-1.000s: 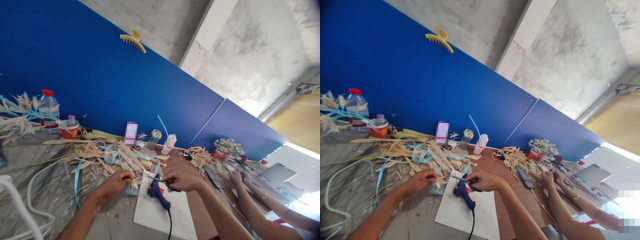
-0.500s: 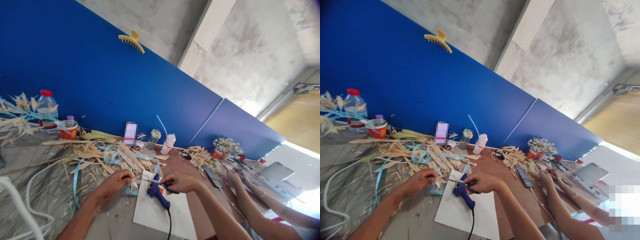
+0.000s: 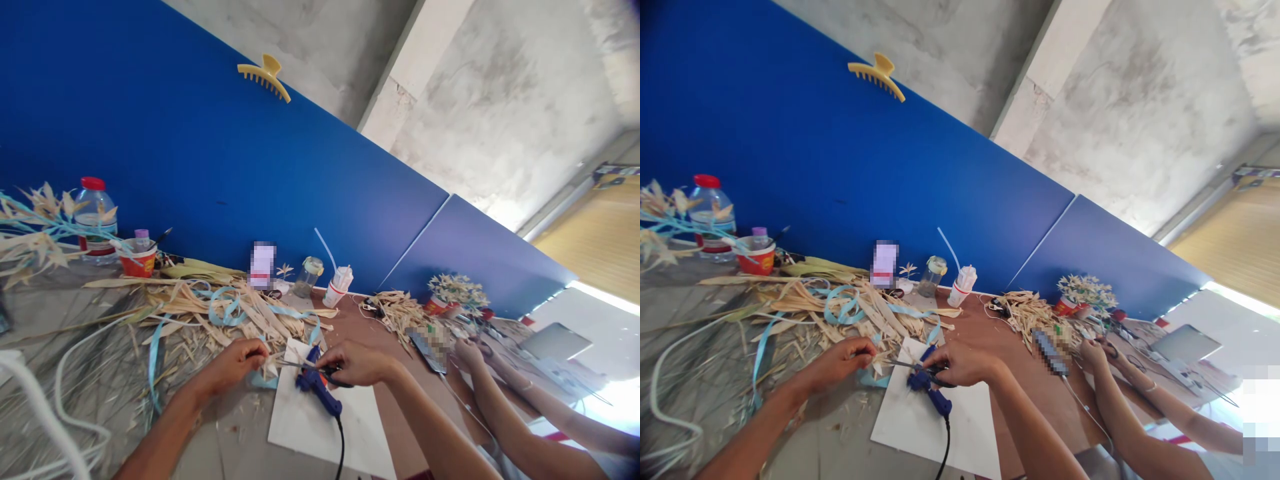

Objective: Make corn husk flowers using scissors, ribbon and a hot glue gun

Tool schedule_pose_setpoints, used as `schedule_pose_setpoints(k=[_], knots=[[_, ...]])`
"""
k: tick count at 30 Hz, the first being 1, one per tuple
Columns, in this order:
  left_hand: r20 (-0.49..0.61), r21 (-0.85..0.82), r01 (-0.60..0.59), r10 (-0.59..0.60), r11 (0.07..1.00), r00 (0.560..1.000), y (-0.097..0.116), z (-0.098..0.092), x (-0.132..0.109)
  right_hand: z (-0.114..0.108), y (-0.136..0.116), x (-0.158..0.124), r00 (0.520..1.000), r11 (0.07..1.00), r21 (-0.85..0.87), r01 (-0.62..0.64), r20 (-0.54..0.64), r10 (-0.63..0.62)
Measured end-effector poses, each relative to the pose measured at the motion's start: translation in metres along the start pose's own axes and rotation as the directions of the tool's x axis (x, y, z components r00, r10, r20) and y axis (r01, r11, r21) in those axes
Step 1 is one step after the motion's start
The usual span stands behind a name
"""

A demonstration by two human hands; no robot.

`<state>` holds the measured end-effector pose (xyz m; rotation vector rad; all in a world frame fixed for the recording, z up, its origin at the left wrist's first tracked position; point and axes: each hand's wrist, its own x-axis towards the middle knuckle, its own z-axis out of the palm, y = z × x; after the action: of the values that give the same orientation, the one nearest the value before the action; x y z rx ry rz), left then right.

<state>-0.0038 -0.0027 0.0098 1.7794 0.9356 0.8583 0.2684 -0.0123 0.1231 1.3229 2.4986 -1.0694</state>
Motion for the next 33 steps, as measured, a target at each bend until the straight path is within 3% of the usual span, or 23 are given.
schedule_pose_setpoints(k=[16, 25, 29, 33], knots=[[0.002, -0.009, 0.033, -0.033, 0.999, 0.999, 0.003, 0.001, 0.000, 0.003, -0.004, 0.004, 0.993, 0.989, 0.092, -0.118, 0.039, 0.115], [-0.015, -0.048, 0.045, -0.046, 0.998, 0.999, 0.009, 0.001, -0.001, 0.008, 0.007, 0.006, 0.997, 0.989, 0.127, -0.078, -0.006, 0.080], [-0.076, -0.046, 0.021, -0.024, 0.999, 0.997, 0.005, 0.001, 0.000, 0.008, 0.017, 0.011, 0.981, 0.992, 0.114, -0.053, -0.180, 0.073], [-0.316, -0.076, 0.006, -0.030, 0.997, 0.948, 0.000, -0.002, 0.002, 0.008, 0.016, 0.013, 0.932, 0.962, 0.272, -0.019, -0.344, 0.116]])
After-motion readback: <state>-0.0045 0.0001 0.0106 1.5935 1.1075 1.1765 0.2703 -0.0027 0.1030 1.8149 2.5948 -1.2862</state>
